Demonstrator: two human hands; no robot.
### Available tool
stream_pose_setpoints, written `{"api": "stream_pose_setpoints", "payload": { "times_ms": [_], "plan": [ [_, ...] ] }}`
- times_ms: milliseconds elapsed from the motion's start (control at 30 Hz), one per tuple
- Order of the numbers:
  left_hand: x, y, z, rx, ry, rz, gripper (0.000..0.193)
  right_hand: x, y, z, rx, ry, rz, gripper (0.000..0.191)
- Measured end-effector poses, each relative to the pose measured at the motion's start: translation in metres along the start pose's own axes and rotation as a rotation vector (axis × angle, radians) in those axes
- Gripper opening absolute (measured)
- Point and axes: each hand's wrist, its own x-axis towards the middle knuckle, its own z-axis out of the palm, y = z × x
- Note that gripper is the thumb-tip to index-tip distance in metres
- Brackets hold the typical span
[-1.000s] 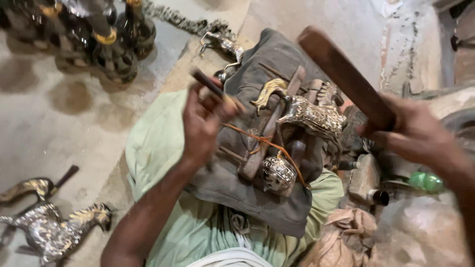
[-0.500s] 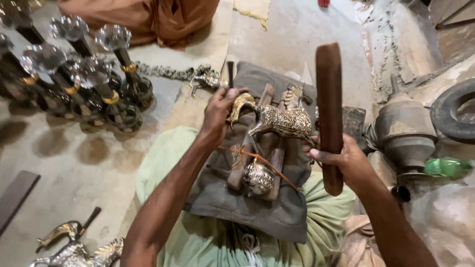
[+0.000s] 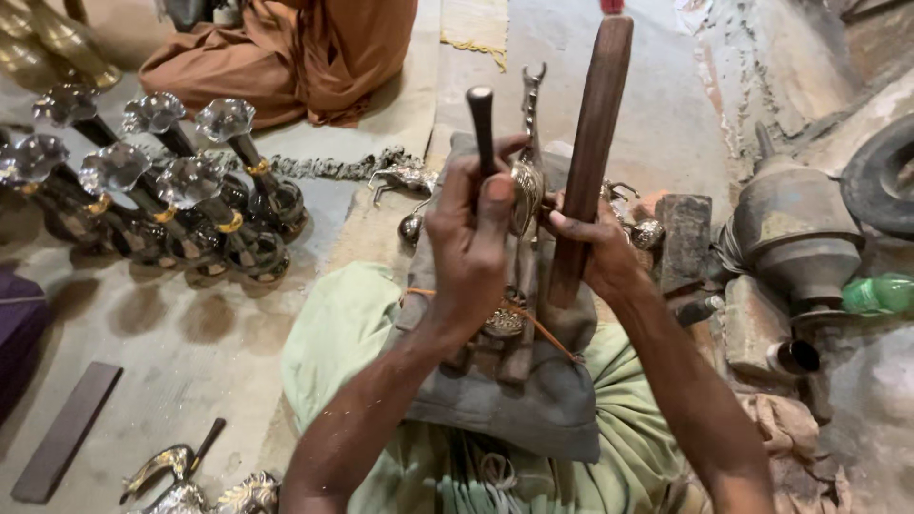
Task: The person sits on the floor holding a small punch against silver-plated metal ornaments, including a bell-shaped piece and a horse figurine, and strikes the punch with a wooden mallet to shape and decorate the metal. They reposition each piece on a sandbag cushion and work on different ornaments one after another.
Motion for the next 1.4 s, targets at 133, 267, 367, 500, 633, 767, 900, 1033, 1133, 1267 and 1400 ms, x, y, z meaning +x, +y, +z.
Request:
{"api": "stream_pose_setpoints", "payload": {
  "times_ms": [133,267,367,500,633,767,900,1033,1133,1267,1400],
  "plan": [
    [0.013,0.002,0.019,0.187,-0.005,0.051,0.028,0.001,0.004,0.002,0.132,0.028,-0.047,0.021],
    [0.011,0.006,0.029,0.283,-0.014,-0.083,0.027,0.002,0.008,0.01,0.219,0.05,-0.085,0.024],
    [0.006,0.001,0.035,0.382,-0.092,0.21,0.021,0.001,0.013,0.018,0.295,0.064,-0.06,0.036],
    [0.003,-0.011,0.035,0.551,-0.128,0.312,0.019,-0.003,0.013,0.013,0.169,0.001,-0.085,0.041],
    [0.007,-0.017,0.033,0.536,-0.154,0.223,0.024,-0.014,0.012,0.005,0.035,-0.047,-0.073,0.041],
    [0.014,-0.009,0.025,0.498,-0.184,0.149,0.018,-0.023,0.013,0.009,-0.158,0.069,-0.075,0.042],
    [0.035,-0.022,0.035,0.472,-0.192,-0.007,0.016,-0.022,0.004,0.003,-0.429,0.218,-0.065,0.038],
    [0.031,-0.043,0.037,0.495,-0.193,0.2,0.014,-0.025,-0.006,-0.012,-0.342,0.256,-0.032,0.032],
    [0.024,-0.049,0.03,0.532,-0.187,0.312,0.014,-0.037,-0.001,-0.021,-0.411,0.243,-0.049,0.027],
    [0.029,-0.042,0.029,0.498,-0.19,0.059,0.017,-0.061,0.004,-0.023,-0.419,0.256,-0.029,0.03],
    [0.026,-0.014,-0.014,0.153,-0.225,0.152,0.017,-0.11,0.008,-0.025,-0.568,0.315,-0.003,0.043]
  ]
}}
